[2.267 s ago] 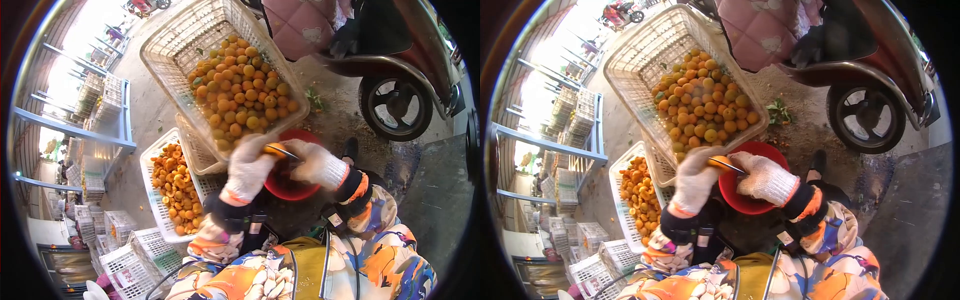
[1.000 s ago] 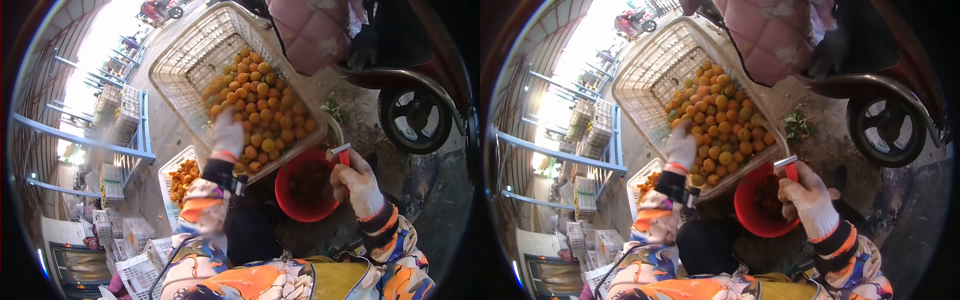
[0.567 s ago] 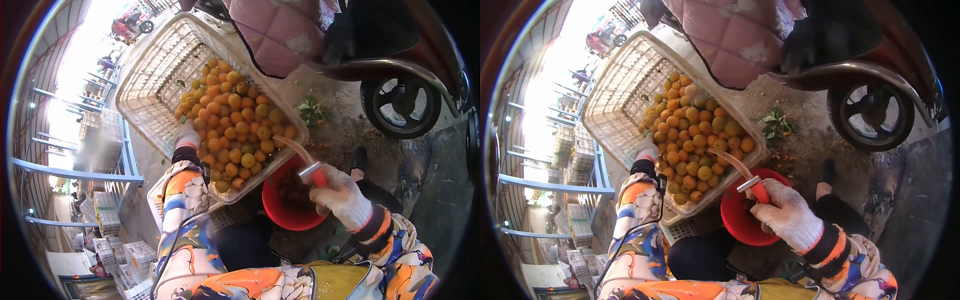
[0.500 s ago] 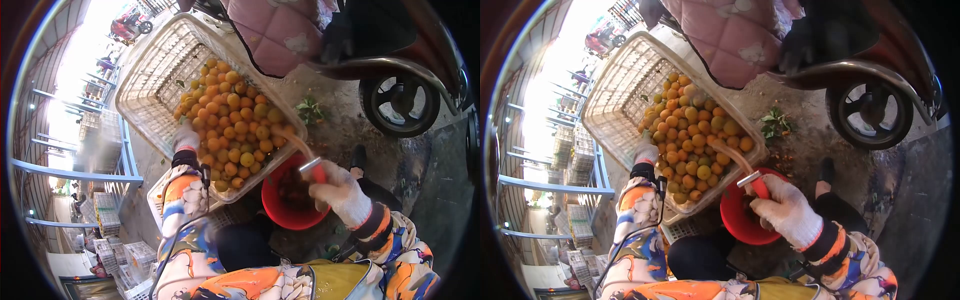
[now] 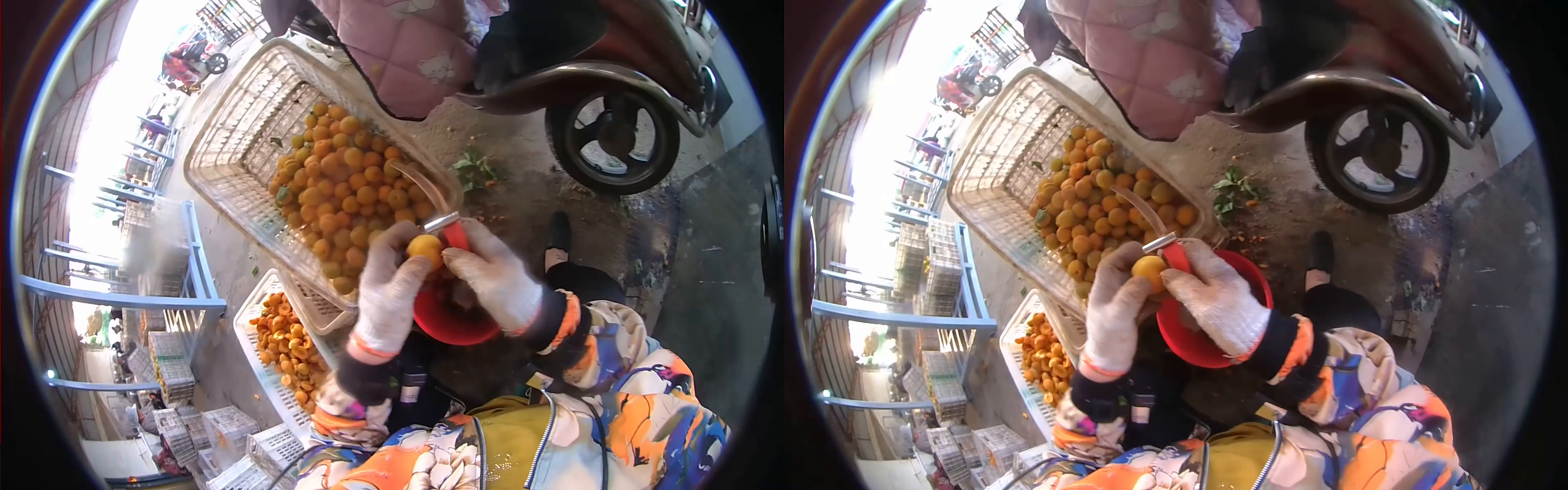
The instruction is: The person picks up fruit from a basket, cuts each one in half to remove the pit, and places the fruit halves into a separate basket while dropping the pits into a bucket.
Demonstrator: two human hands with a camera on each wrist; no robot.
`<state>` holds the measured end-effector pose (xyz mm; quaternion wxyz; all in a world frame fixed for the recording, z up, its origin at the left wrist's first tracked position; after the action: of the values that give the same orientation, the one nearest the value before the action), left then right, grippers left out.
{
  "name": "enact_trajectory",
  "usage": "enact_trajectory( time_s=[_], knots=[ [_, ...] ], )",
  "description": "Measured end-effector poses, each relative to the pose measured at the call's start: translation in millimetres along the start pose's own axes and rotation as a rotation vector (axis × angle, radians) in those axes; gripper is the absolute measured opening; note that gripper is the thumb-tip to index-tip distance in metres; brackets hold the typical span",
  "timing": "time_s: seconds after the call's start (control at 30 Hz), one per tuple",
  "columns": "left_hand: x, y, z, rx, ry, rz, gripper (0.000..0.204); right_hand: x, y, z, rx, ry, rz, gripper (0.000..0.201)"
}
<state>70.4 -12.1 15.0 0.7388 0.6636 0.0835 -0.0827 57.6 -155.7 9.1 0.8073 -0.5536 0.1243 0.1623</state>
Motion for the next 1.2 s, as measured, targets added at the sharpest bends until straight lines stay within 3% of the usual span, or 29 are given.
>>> enact_trajectory(
  time_s=[0.07, 0.13, 0.23, 0.3, 0.33, 0.4, 0.47, 0.53, 0.57, 0.7, 0.77, 0.87, 1.1, 1.2],
  knots=[
    [-12.8, 2.6, 14.7, 0.091, 0.101, 0.174, 0.056, 1.3, 4.7, 0.7, 0.112, 0.009, -0.04, 0.029],
    [-15.4, 0.8, 22.1, 0.28, 0.044, 0.426, 0.064, 9.4, 15.0, -0.6, 0.262, 0.02, -0.007, 0.029],
    [-9.0, -6.8, 17.4, 0.203, 0.083, 0.334, 0.066, 10.8, 18.1, 4.0, 0.364, -0.039, 0.07, 0.027],
    [-4.7, -11.4, 12.3, -0.286, 0.122, 0.073, 0.067, 10.0, 11.3, 3.5, 0.12, -0.062, 0.124, 0.022],
    [0.0, -10.9, 8.2, -0.29, 0.124, 0.075, 0.067, 14.2, 11.0, 2.5, 0.116, -0.064, 0.123, 0.022],
    [5.8, -8.3, -0.8, -0.44, 0.048, 0.084, 0.064, 22.0, 0.1, -3.4, 0.016, -0.021, -0.062, 0.019],
    [9.8, -8.7, -16.9, -0.367, 0.084, 0.074, 0.061, 25.9, 2.8, -9.6, 0.003, 0.007, -0.046, 0.019],
    [14.1, -11.1, -19.5, -0.509, -0.017, 0.039, 0.068, 25.6, -2.9, -5.9, -0.205, -0.034, -0.132, 0.014],
    [15.1, -10.6, -19.5, -0.507, -0.012, 0.047, 0.07, 22.7, 1.7, -4.6, -0.211, -0.037, -0.008, 0.016],
    [8.2, -5.9, -13.3, -0.56, 0.027, 0.014, 0.068, 14.1, -3.7, 6.9, -0.169, -0.068, 0.042, 0.019],
    [8.4, -6.3, -12.9, -0.51, -0.008, 0.04, 0.063, 14.2, -4.3, 8.1, -0.355, -0.076, -0.039, 0.022],
    [6.1, -5.6, -10.2, -0.469, -0.033, 0.038, 0.059, 19.2, 5.6, 8.8, -0.358, -0.102, -0.161, 0.025],
    [0.7, -5.5, -0.6, -0.467, -0.025, 0.011, 0.052, 18.8, 2.6, 14.6, -0.416, -0.13, -0.155, 0.031],
    [0.7, -13.9, -2.0, -0.409, 0.015, -0.014, 0.056, 23.1, 19.2, 18.4, -0.409, -0.229, -0.075, 0.03]
  ],
)
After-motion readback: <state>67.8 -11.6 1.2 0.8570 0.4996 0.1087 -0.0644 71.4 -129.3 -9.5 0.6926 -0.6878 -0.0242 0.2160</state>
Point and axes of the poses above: each hand's wrist, its own x-axis towards the middle knuckle, its own z-axis out of the palm, y = z × x, the point moved 8 cm from there along x, towards the middle knuckle, and after that the axes turned 8 degrees about y, right-handed, at the moved point
